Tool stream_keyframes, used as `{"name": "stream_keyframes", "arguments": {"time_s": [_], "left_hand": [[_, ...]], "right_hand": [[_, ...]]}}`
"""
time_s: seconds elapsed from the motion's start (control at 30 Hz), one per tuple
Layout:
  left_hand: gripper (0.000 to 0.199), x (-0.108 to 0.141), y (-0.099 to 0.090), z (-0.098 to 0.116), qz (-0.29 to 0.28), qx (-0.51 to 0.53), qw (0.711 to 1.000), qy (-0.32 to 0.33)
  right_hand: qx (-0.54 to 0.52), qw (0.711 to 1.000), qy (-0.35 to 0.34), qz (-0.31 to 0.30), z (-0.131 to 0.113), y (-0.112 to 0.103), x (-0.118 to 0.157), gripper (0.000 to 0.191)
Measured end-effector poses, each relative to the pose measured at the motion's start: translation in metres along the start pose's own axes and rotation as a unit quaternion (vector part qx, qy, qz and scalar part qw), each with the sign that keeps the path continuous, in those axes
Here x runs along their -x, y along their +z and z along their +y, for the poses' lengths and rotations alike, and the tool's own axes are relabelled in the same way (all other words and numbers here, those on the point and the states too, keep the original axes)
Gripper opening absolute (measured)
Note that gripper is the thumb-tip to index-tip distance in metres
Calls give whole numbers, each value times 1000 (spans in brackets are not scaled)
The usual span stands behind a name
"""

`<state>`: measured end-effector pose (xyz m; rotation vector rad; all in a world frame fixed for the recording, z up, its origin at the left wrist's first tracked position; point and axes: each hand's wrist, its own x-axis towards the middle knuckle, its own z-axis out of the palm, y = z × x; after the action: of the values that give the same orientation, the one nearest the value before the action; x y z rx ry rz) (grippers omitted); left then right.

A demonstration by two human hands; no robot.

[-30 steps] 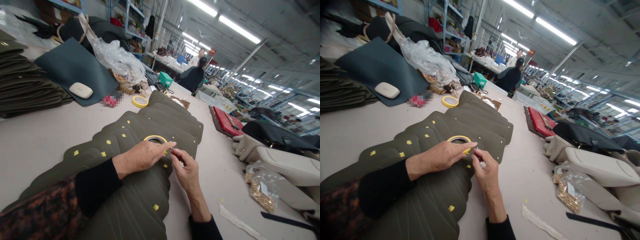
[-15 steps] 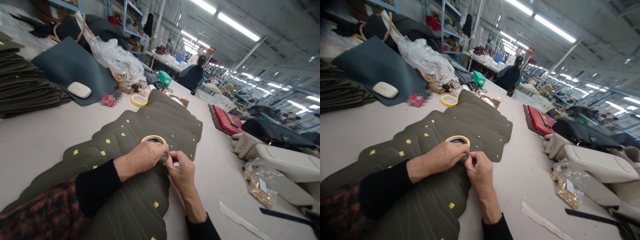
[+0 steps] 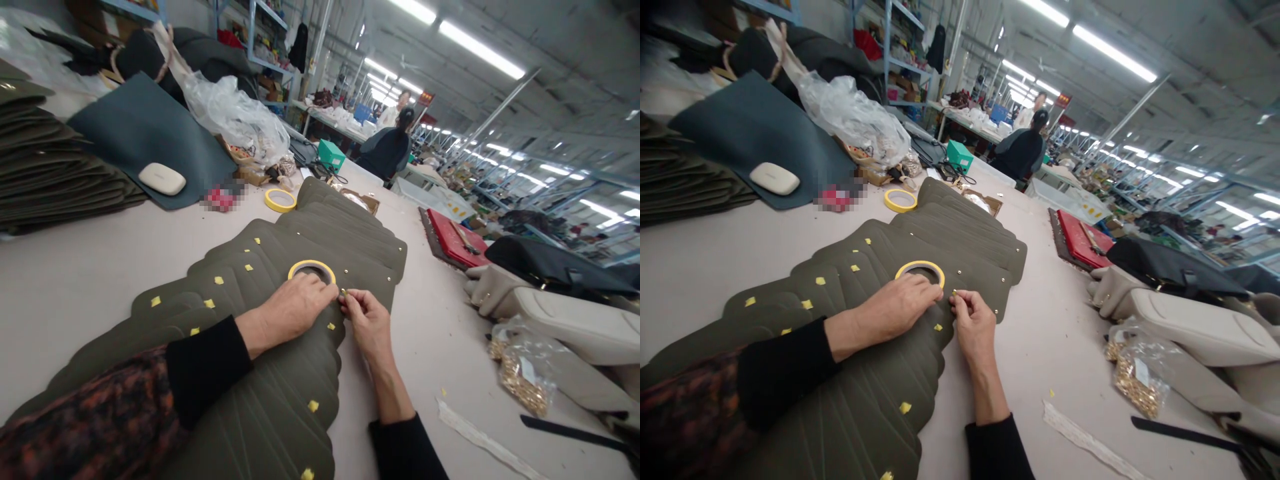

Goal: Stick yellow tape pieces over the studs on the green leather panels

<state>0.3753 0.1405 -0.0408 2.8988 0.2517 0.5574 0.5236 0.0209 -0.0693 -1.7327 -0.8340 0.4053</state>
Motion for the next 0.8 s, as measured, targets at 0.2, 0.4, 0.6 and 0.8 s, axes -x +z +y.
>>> {"name": "stream_keyframes", "arguments": {"time_s": [0.2, 0.4, 0.6, 0.8], "left_hand": [[18, -9, 5, -8, -52, -38, 997, 42], [19, -1, -6, -8, -80, -30, 996, 23], [20, 12, -10, -8, -67, 0, 997, 28], [29, 18, -7, -5, -74, -13, 996, 43]], "right_hand": [[-12, 999, -37, 22, 8, -1, -8, 24], [-87, 996, 28, 24, 4, -11, -5, 30], [-40, 981, 146, -122, -10, -20, 9, 31], [89, 977, 115, -154, -20, -6, 21, 22]]}}
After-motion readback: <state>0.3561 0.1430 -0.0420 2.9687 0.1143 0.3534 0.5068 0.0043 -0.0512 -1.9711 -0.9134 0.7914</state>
